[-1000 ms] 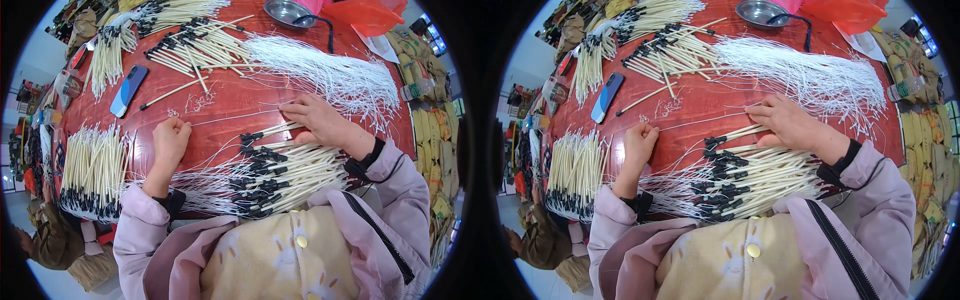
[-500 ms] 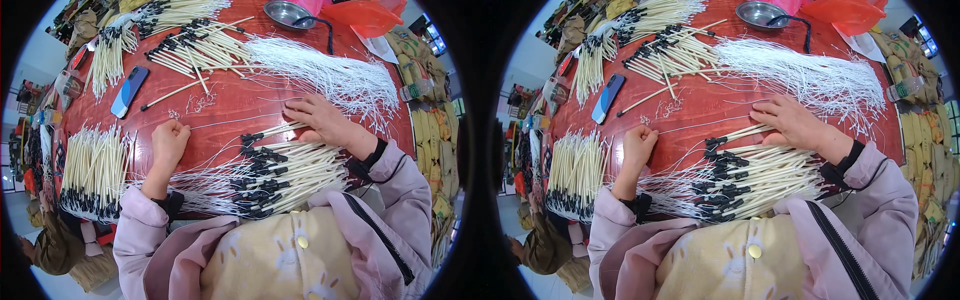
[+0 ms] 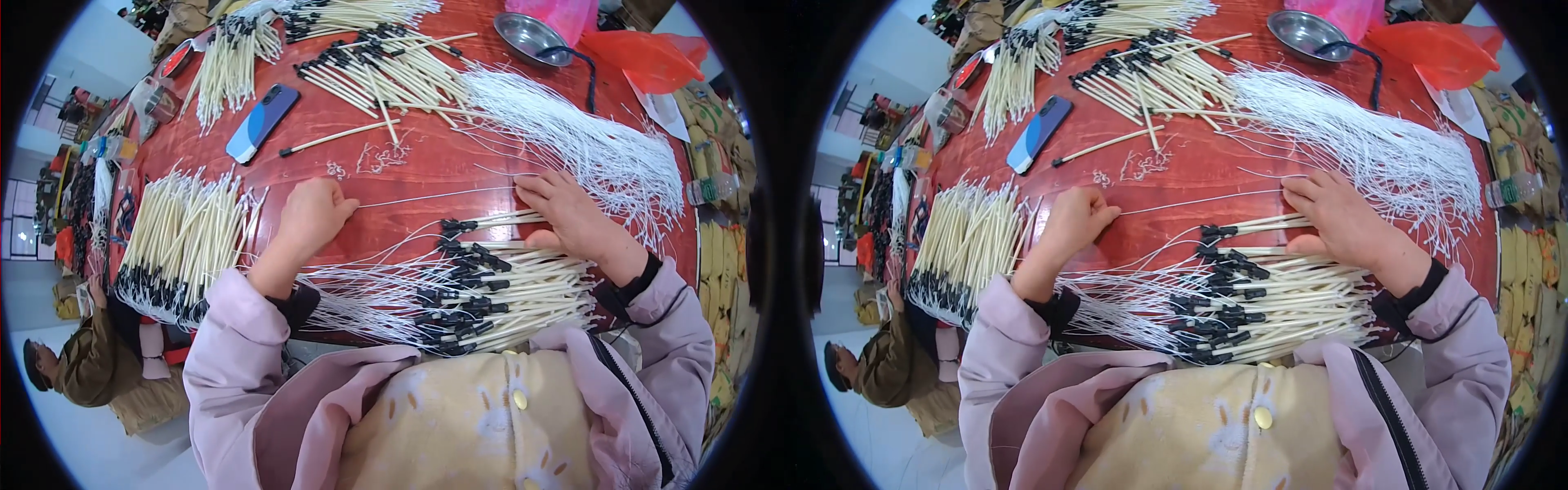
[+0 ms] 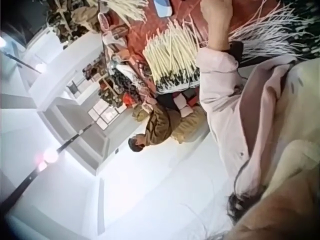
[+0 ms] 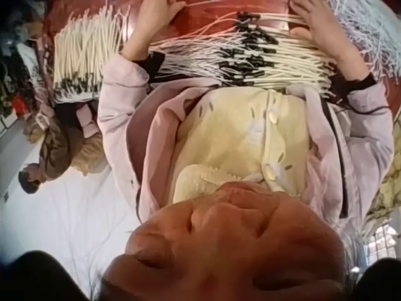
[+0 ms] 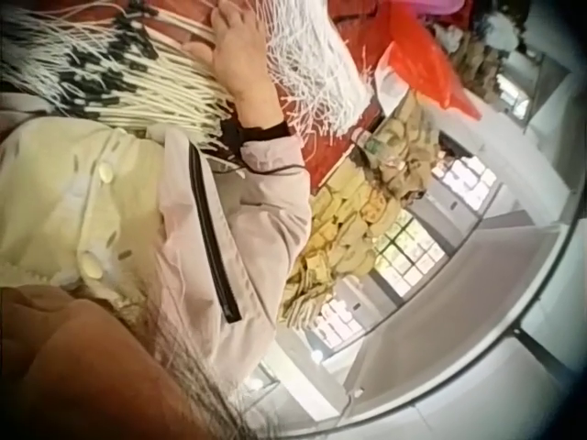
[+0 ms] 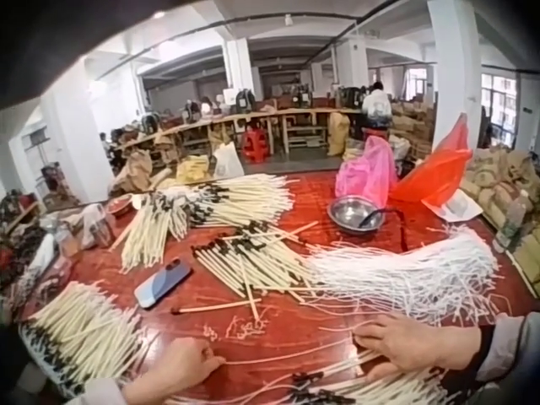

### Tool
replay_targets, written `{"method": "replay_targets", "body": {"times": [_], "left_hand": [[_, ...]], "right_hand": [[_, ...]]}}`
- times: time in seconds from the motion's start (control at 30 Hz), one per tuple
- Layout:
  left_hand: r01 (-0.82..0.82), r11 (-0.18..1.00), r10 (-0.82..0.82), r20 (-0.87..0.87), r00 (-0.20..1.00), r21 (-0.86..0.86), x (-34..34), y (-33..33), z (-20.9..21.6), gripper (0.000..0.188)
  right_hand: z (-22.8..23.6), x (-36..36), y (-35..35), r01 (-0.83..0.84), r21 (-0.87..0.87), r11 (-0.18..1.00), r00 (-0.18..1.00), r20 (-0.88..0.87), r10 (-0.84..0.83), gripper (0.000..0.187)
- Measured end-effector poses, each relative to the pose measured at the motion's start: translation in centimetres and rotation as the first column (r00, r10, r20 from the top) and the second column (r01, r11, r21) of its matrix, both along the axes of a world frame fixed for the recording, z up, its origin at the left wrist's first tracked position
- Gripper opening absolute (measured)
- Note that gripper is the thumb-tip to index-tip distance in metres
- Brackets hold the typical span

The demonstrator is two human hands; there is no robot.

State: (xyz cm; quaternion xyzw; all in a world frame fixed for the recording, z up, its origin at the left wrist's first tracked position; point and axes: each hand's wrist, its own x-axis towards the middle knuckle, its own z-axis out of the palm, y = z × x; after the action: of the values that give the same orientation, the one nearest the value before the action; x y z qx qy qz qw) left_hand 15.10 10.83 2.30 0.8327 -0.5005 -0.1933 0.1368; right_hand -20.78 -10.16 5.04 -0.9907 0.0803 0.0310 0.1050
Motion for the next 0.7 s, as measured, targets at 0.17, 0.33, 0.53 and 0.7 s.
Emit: {"method": "replay_targets", "body": {"times": [0.17, 0.33, 0.53, 0.7], "left_hand": [[0.17, 0.934, -0.094, 0.24, 0.966, -0.315, 2.0, -5.8, 1.0, 0.029], [0.331, 0.883, -0.174, 0.424, 0.889, -0.332, 4.1, -10.5, -2.5, 0.018], [0.269, 0.938, -0.149, 0.448, 0.882, -0.217, 6.6, -7.2, -1.2, 0.007], [0.299, 0.894, -0.175, 0.354, 0.919, -0.333, 6.3, 1.2, 1.7, 0.007]], "right_hand": [[0.2, 0.0, 0.4, 0.005, 0.011, 1.0, 1.0, 0.016, -0.005, 0.096], [0.7, 0.6, 0.8, 0.013, 0.023, 1.0, 1.0, -0.009, -0.012, 0.098], [0.7, 0.8, 0.8, 0.032, 0.042, 0.999, 0.999, -0.022, -0.031, 0.099], [0.6, 0.5, 0.4, 0.038, 0.049, 0.998, 0.999, 0.001, -0.038, 0.099]]}}
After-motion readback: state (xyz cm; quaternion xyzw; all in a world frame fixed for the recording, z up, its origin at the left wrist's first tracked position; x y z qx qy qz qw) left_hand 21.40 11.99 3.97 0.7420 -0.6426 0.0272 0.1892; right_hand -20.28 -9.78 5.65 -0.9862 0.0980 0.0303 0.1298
